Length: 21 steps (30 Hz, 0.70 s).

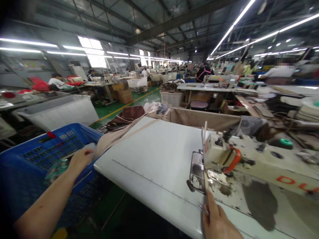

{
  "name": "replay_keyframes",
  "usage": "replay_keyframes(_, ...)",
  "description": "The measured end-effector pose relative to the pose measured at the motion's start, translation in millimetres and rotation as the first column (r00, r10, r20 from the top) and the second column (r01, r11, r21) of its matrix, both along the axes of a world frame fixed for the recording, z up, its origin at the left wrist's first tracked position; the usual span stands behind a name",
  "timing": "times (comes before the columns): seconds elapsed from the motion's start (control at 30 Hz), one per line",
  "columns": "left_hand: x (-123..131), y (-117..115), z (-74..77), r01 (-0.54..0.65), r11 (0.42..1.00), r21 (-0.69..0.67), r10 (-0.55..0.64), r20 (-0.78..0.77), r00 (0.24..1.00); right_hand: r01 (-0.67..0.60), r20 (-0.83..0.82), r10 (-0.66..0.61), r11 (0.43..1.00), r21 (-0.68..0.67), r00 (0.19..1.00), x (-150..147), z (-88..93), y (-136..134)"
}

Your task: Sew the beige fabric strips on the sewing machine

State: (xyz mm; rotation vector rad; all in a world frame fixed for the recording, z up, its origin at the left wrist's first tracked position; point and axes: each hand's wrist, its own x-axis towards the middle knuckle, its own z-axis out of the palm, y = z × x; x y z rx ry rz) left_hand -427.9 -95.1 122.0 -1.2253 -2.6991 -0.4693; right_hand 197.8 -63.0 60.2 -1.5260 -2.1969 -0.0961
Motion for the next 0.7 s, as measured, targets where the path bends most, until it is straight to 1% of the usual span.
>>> replay_keyframes(0.07,26,26,-0.8,0.123,0.991,0.062,-0.123,0.002,0.992,0.05,0.048,-0.05,0.999,0.015,0.998,-3,-0.6,-2)
replay_keyframes(0.1,43,40,-3.2,0.199,0.977,0.079,-0.2,0.008,0.98,0.081,0.067,-0.083,0.996,0.031,0.994,-5,-2.2,-3)
replay_keyframes(0.13,63,52,-7.0,0.288,0.953,0.097,-0.291,0.016,0.957,0.11,0.084,-0.113,0.993,0.048,0.99,-7,-4.2,-4)
replay_keyframes(0.17,86,64,-11.9,0.386,0.915,0.121,-0.392,0.029,0.92,0.131,0.099,-0.136,0.99,0.061,0.986,-9,-6.2,-5)
replay_keyframes(0.2,112,74,-17.7,0.482,0.864,0.149,-0.492,0.042,0.87,0.143,0.112,-0.15,0.987,0.07,0.982,-11,-7.8,-6)
replay_keyframes(0.23,139,82,-24.0,0.588,0.784,0.2,-0.608,0.057,0.792,0.149,0.125,-0.157,0.986,0.071,0.98,-12,-8.7,-6)
replay_keyframes(0.27,169,87,-30.4,0.67,0.695,0.261,-0.706,0.074,0.704,0.15,0.136,-0.157,0.987,0.062,0.978,-13,-9.0,-7)
replay_keyframes(0.33,229,93,-42.1,0.764,0.556,0.328,-0.825,0.111,0.554,0.165,0.151,-0.168,0.986,0.027,0.974,-14,-7.2,-9)
replay_keyframes(0.37,259,94,-46.7,0.795,0.504,0.337,-0.861,0.121,0.494,0.181,0.156,-0.18,0.983,0.005,0.971,-15,-5.3,-9)
replay_keyframes(0.43,314,92,-52.6,0.874,0.391,0.287,-0.92,0.132,0.368,0.204,0.161,-0.194,0.978,-0.052,0.968,-16,-0.1,-11)
replay_keyframes(0.5,360,88,-54.9,0.937,0.271,0.219,-0.962,0.106,0.254,0.205,0.154,-0.187,0.972,-0.112,0.97,-17,6.2,-13)
replay_keyframes(0.53,379,86,-55.1,0.955,0.232,0.186,-0.972,0.09,0.219,0.202,0.147,-0.181,0.97,-0.139,0.972,-18,9.3,-14)
replay_keyframes(0.57,395,84,-55.1,0.967,0.202,0.155,-0.979,0.071,0.193,0.203,0.137,-0.182,0.966,-0.16,0.974,-18,12.1,-15)
replay_keyframes(0.6,408,82,-55.2,0.974,0.184,0.13,-0.983,0.051,0.179,0.206,0.128,-0.185,0.962,-0.179,0.974,-19,14.6,-16)
replay_keyframes(0.7,432,79,-56.7,0.982,0.158,0.106,-0.987,-0.017,0.161,0.205,0.088,-0.191,0.955,-0.214,0.978,-19,18.7,-18)
